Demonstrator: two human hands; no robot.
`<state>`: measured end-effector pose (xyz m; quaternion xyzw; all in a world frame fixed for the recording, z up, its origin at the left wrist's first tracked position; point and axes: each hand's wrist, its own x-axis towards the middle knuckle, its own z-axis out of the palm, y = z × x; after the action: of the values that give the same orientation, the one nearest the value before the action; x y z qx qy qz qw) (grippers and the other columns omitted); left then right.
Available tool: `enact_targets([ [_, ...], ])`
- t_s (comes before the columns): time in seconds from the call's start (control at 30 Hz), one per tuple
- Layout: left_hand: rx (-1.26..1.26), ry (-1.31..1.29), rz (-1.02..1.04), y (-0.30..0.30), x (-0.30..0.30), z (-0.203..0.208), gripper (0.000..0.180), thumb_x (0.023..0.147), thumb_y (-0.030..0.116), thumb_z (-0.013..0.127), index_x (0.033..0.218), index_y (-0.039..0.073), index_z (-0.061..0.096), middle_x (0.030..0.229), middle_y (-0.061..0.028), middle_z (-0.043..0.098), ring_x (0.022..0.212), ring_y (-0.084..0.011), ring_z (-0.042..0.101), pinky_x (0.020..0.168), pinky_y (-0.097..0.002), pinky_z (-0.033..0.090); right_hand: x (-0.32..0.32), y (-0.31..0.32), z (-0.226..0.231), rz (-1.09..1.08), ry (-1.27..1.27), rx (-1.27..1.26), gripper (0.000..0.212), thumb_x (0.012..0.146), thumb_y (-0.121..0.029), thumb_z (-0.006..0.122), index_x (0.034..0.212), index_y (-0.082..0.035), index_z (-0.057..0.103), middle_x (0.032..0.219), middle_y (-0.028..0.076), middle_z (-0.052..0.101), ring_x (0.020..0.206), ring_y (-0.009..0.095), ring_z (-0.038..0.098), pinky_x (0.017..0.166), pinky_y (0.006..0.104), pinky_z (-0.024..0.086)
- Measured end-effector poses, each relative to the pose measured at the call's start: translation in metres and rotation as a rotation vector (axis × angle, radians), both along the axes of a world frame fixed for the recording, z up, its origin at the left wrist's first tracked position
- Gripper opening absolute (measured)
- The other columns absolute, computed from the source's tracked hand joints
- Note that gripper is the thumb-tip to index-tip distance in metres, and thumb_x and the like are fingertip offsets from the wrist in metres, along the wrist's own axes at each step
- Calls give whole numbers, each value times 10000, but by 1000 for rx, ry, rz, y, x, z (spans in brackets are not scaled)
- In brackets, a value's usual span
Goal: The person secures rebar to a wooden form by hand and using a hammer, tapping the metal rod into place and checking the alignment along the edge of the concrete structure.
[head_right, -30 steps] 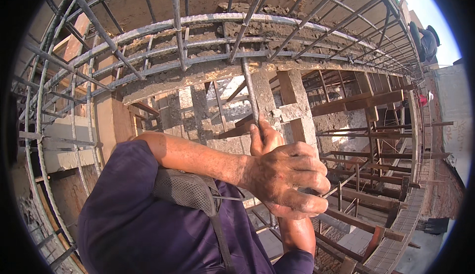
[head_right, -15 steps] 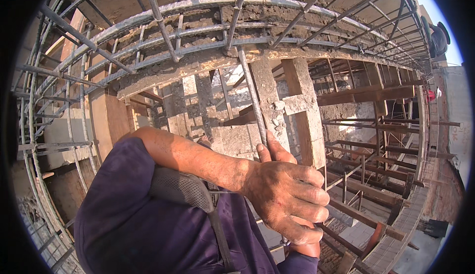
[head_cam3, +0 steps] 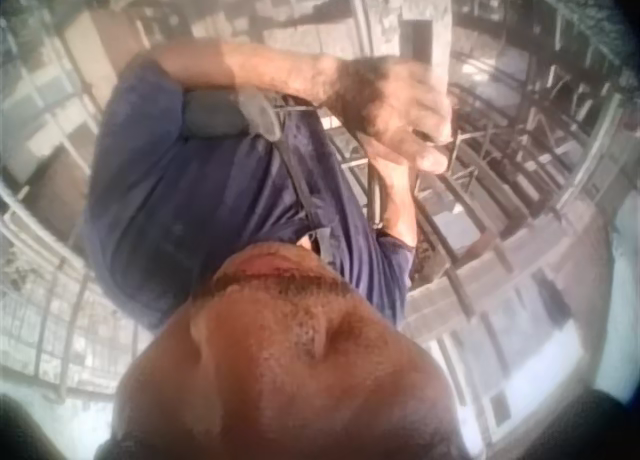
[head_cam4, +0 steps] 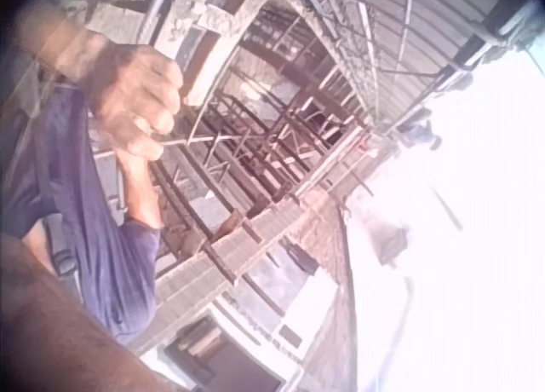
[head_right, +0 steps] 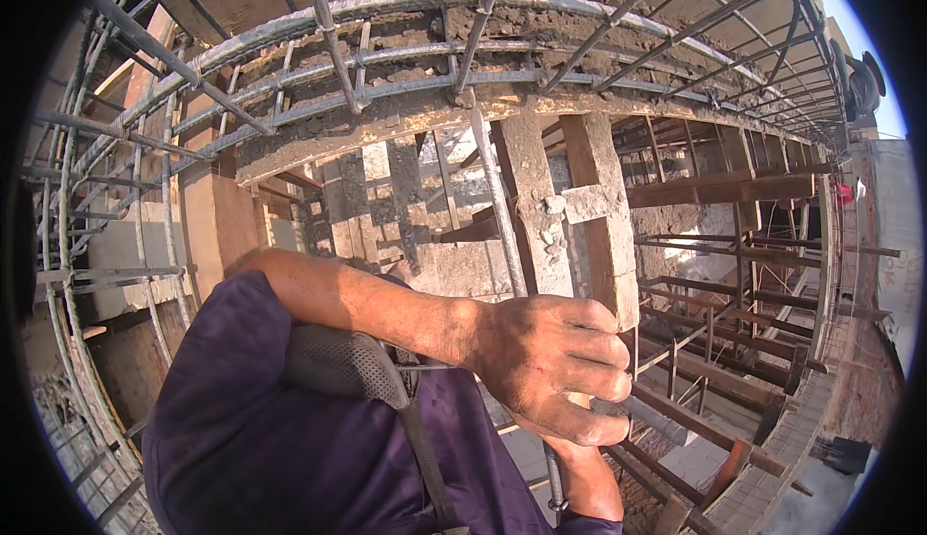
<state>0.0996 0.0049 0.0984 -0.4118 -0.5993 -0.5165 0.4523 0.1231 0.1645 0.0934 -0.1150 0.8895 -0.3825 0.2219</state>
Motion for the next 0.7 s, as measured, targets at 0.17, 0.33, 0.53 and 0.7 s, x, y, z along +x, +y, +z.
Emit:
enact_targets([
  [0.17,-33,29,-108,15,1,2,349,753,283,727,1079,183,654,936,-10,600,887,-212,629,787,-412,511,-30,-44,-17,40,-4,10,560,1067,-321,452,1542,-56,320,1503,172,448,1381,246,440,1152,376,401],
  [0.33,-56,65,-147,14,7,5,351,765,267,727,1099,172,669,918,-20,611,881,-226,636,822,-424,522,-16,-31,-11,-149,33,-43,494,1026,-204,599,1460,-11,461,1388,175,574,1264,253,569,1109,389,451],
  [0.53,-47,29,-260,30,8,3,351,779,218,711,1123,167,661,893,-11,593,868,-216,633,817,-408,515,-12,-60,-17,-357,160,84,442,990,-190,672,1363,14,549,1313,172,616,1248,240,578,1069,371,474],
  [0.7,-84,51,-292,31,9,8,328,801,223,696,1121,166,654,868,1,576,848,-198,619,800,-397,509,-21,4,14,-495,-38,-312,400,1002,-180,659,1326,34,563,1243,130,632,1070,156,630,892,302,540],
])
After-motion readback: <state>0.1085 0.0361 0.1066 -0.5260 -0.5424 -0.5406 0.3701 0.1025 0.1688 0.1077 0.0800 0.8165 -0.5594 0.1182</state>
